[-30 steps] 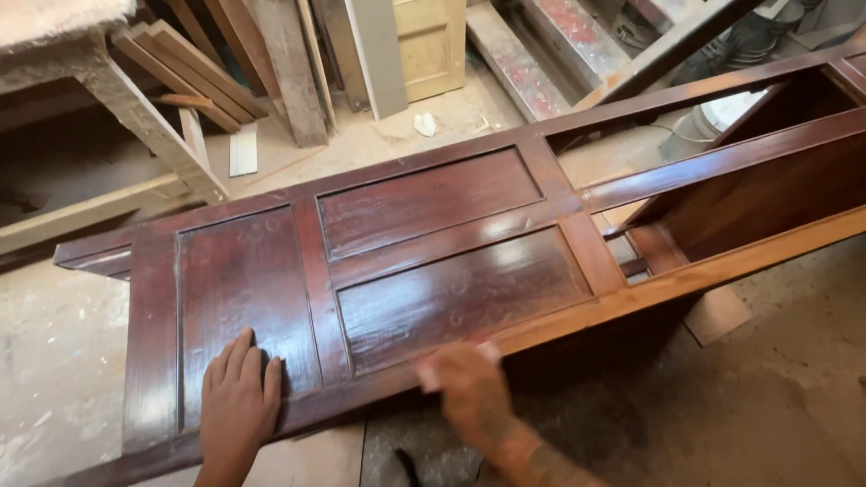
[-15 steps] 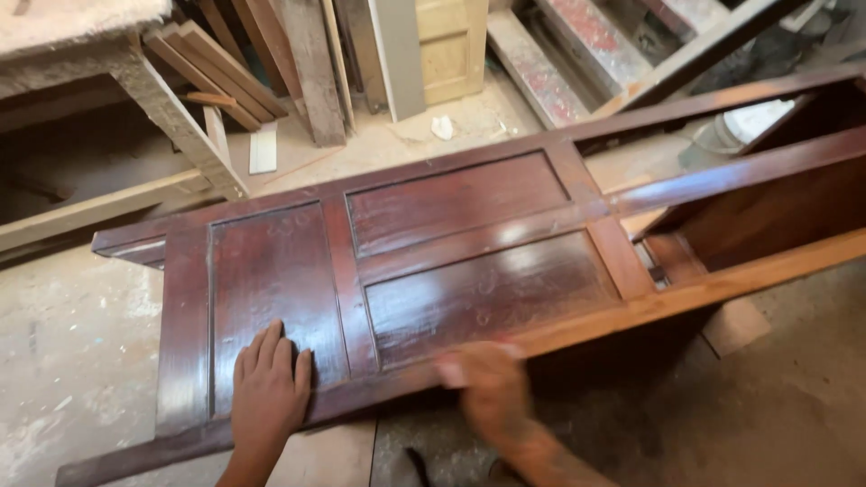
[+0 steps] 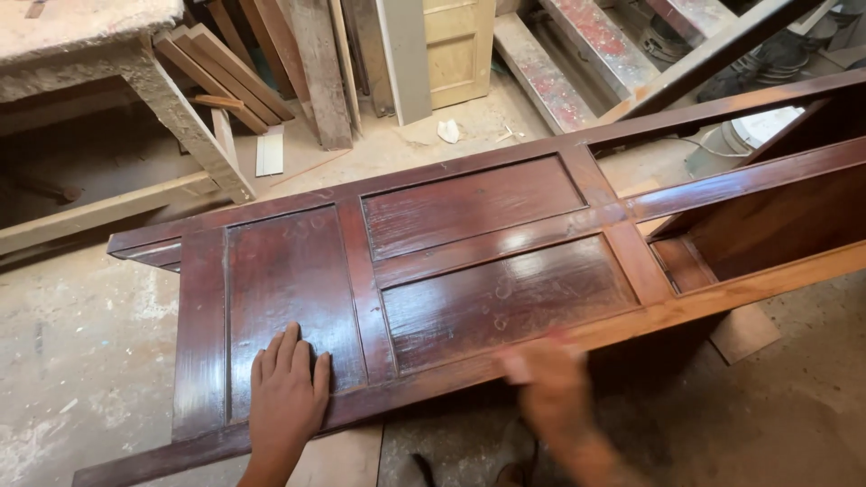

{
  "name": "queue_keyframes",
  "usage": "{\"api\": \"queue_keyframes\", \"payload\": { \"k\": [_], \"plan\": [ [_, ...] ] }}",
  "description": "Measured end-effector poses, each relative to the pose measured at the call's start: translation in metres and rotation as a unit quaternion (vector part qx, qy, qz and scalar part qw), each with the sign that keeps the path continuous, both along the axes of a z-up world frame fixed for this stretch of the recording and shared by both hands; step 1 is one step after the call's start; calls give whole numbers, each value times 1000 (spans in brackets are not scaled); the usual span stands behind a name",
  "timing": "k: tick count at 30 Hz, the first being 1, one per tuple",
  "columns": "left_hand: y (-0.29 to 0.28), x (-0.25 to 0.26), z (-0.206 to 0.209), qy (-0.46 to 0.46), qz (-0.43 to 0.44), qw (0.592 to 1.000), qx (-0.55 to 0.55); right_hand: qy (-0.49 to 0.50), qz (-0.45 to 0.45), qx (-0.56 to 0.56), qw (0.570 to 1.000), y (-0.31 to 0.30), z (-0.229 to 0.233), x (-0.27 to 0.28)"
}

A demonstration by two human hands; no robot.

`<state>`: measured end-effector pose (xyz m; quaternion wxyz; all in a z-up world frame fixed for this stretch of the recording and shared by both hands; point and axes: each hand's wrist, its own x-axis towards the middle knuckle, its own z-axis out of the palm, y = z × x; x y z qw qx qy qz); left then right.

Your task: Sanding the wooden surface of a cabinet frame and panels using sandpaper

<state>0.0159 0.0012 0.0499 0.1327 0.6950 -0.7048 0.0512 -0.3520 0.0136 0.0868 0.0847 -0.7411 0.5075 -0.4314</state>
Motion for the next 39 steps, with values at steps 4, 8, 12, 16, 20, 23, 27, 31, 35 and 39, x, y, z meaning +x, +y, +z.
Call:
{"api": "queue_keyframes", "payload": {
  "k": [4,8,12,16,20,23,27,31,35,39],
  "plan": [
    [4,0,-1,-19,-26,998,-55,-20,118,-16,993,14,8,74],
    [3,4,-3,1,-28,999,-40,47,78,0,996,-3,-2,-35],
    [2,0,1,-7,-17,1000,-23,30,-9,47,998,-28,4,-156],
    [1,-1,1,-24,-13,999,-44,55,-42,4,998,-8,-8,-81],
    [-4,2,3,-39,-40,995,-88,65,80,-27,994,8,27,47],
    [2,7,-14,-35,-13,998,-46,65,92,0,994,-2,-30,-42],
    [2,6,-21,-60,-9,996,-72,14,32,11,999,-25,14,-181],
    [-4,11,-29,-60,-5,995,-79,68,-55,11,996,-15,7,-141],
    [-1,10,-21,-54,-22,994,-88,1,99,2,995,7,35,-7],
    [0,21,-48,-69,-9,991,-116,33,77,37,996,-10,-23,-124]
  ]
}}
